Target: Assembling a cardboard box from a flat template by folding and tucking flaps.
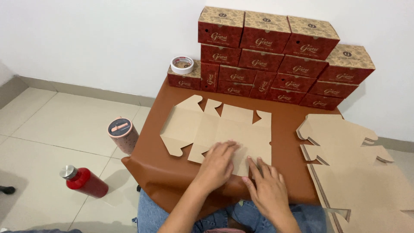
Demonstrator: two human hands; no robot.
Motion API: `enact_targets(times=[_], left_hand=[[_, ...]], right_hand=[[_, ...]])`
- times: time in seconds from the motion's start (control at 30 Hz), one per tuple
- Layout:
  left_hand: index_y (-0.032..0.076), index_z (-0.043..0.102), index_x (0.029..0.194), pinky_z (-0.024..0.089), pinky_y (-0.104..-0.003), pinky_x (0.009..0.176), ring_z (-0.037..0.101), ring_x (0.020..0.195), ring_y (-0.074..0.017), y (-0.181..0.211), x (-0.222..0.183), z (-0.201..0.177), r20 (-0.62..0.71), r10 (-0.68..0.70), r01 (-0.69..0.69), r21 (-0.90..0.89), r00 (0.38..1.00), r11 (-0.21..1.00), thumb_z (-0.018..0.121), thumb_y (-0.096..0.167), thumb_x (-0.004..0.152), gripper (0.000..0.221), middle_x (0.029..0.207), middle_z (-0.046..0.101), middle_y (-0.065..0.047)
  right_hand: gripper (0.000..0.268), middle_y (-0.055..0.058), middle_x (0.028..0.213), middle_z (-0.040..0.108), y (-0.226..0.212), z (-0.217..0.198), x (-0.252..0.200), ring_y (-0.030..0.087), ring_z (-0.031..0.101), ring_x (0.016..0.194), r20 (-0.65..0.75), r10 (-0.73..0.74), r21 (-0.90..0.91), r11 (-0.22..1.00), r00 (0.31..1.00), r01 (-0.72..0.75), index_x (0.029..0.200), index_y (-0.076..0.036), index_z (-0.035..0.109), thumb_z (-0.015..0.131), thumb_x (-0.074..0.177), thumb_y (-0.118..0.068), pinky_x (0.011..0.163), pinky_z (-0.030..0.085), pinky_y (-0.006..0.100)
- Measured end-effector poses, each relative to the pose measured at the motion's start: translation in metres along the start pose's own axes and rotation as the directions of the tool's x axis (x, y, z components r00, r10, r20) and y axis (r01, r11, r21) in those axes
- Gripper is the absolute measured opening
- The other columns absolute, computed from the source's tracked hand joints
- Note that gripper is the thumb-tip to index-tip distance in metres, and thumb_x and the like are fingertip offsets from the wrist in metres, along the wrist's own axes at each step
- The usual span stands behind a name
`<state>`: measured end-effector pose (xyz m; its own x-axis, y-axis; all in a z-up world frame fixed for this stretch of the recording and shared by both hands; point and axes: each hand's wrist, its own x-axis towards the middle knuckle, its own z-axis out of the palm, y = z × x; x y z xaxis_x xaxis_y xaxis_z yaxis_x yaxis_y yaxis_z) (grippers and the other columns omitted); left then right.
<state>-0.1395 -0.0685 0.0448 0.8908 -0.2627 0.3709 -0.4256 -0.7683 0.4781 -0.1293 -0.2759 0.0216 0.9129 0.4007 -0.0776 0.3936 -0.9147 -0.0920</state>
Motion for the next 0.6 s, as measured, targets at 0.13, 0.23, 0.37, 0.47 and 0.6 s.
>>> enact_targets(times=[0.13, 0.23, 0.37, 0.47, 0.6], left_hand=[[0.004, 0.056, 0.138, 0.040, -0.052, 0.104, 0.058, 0.121, -0.0401, -0.045, -0.017, -0.051, -0.430, -0.248, 0.281, 0.013, 0.868, 0.960, 0.062, 0.006, 0.087, 0.052, 0.121, 0.063, -0.021], [-0.001, 0.045, 0.146, 0.046, -0.055, 0.099, 0.056, 0.123, -0.0408, -0.114, -0.028, -0.069, -0.457, -0.650, 0.747, 0.050, 0.607, 0.662, 0.061, 0.035, 0.098, 0.063, 0.127, 0.059, -0.026], [0.000, 0.060, 0.131, 0.048, -0.051, 0.092, 0.061, 0.118, -0.0394, -0.169, -0.031, -0.067, -0.319, -0.774, 0.832, 0.108, 0.547, 0.544, 0.068, 0.057, 0.087, 0.072, 0.124, 0.062, -0.023], [0.007, 0.070, 0.112, 0.049, -0.047, 0.086, 0.064, 0.109, -0.0364, -0.171, -0.025, -0.063, -0.335, -0.764, 0.830, 0.126, 0.551, 0.544, 0.071, 0.044, 0.088, 0.044, 0.111, 0.064, -0.016], [0.009, 0.067, 0.103, 0.053, -0.049, 0.081, 0.071, 0.102, -0.0366, -0.148, -0.017, -0.073, -0.362, -0.762, 0.805, -0.052, 0.536, 0.591, 0.060, 0.028, 0.098, 0.021, 0.101, 0.073, -0.015]], right_hand=[[0.064, 0.011, 0.150, 0.042, -0.018, 0.002, 0.012, 0.031, 0.041, 0.138, 0.036, 0.049, -0.107, 0.993, 0.998, -0.045, 0.159, -0.041, 0.023, 0.021, 0.100, -0.066, 0.111, 0.033, 0.048], [0.067, 0.013, 0.142, 0.050, -0.029, -0.010, 0.024, 0.031, 0.041, 0.140, 0.017, 0.092, -0.077, 0.993, 0.996, -0.090, 0.155, -0.036, 0.033, 0.018, 0.100, -0.069, 0.120, 0.021, 0.053], [0.064, 0.026, 0.152, 0.041, -0.069, -0.037, 0.051, 0.041, 0.031, 0.148, -0.117, -0.085, 0.146, 0.984, 0.990, 0.101, 0.151, -0.012, 0.044, 0.030, 0.105, -0.054, 0.119, 0.021, 0.057], [0.064, 0.024, 0.160, 0.030, -0.095, -0.035, 0.071, 0.042, 0.021, 0.152, 0.001, -0.220, 0.261, 0.942, 0.976, 0.212, 0.155, -0.011, 0.038, 0.029, 0.106, -0.051, 0.120, 0.018, 0.059], [0.069, 0.018, 0.165, 0.025, -0.108, -0.025, 0.079, 0.038, 0.015, 0.154, 0.145, -0.239, 0.233, 0.951, 0.960, 0.202, 0.159, -0.016, 0.030, 0.019, 0.105, -0.056, 0.121, 0.010, 0.060]])
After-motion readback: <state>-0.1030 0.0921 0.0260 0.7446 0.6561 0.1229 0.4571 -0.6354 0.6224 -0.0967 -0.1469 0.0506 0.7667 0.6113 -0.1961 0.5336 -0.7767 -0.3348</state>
